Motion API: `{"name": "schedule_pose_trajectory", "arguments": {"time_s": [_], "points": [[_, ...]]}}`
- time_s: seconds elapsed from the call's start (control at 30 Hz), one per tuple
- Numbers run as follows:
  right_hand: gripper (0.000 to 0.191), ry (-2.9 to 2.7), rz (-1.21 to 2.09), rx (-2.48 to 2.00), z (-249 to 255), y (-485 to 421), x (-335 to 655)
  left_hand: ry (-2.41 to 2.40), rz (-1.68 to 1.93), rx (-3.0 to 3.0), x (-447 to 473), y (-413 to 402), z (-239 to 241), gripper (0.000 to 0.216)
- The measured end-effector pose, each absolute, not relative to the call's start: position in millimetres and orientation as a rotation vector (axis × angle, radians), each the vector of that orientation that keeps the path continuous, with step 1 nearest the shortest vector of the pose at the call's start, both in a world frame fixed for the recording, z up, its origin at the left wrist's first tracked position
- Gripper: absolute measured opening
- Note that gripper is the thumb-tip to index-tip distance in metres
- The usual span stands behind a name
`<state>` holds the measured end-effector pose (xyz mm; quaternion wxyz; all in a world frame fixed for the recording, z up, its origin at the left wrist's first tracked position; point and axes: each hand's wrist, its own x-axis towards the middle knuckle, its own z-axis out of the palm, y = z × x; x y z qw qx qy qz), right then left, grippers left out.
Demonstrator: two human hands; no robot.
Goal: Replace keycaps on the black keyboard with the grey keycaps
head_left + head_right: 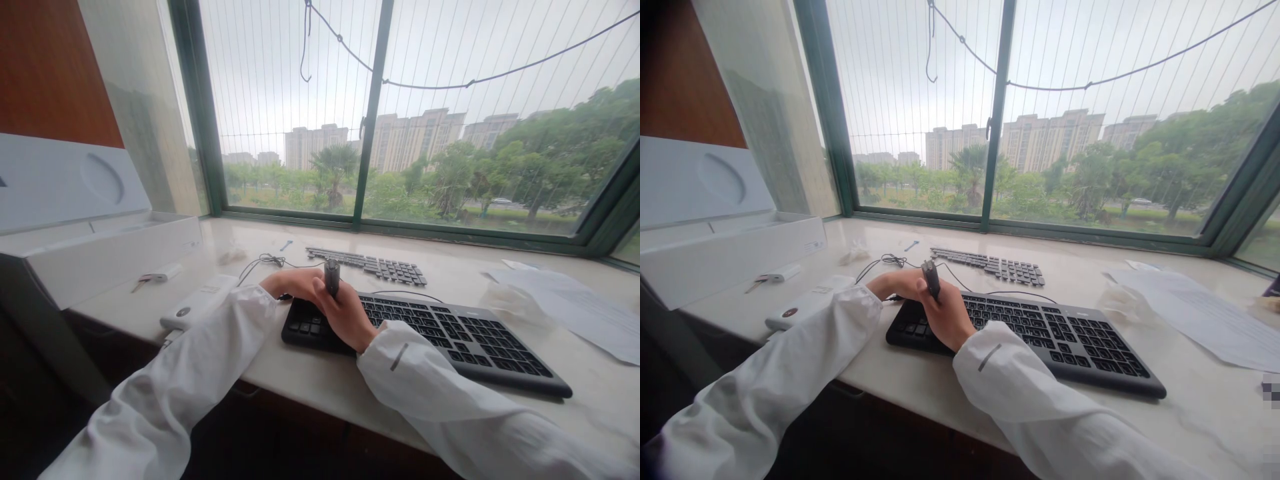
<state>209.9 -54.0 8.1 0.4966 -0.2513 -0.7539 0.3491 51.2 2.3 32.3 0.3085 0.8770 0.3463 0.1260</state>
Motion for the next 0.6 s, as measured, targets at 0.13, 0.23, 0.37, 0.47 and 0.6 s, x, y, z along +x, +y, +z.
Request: {"name": "schedule_pose_trajectory", "arguments": {"time_s": [0.13, 0.23, 0.37, 0.47, 0.6], "points": [[0.034, -1.807, 0.819, -0.634, 7.1, -53.9, 209.6, 0.92, 0.321, 2.259, 50.1, 3.7, 31.4, 0.021], [0.033, -1.81, 0.827, -0.615, 7.4, -54.9, 209.6, 0.904, 0.314, 2.271, 49.8, 4.6, 31.1, 0.02], [0.031, -1.838, 0.838, -0.568, 9.4, -57.0, 209.8, 0.841, 0.351, 2.334, 50.4, 5.3, 31.3, 0.017], [0.031, -1.865, 0.828, -0.53, 9.7, -56.8, 209.9, 0.831, 0.368, 2.352, 50.7, 6.3, 31.0, 0.015], [0.03, -1.897, 0.789, -0.505, 8.0, -54.6, 209.9, 0.836, 0.373, 2.363, 51.3, 7.3, 31.0, 0.015]]}}
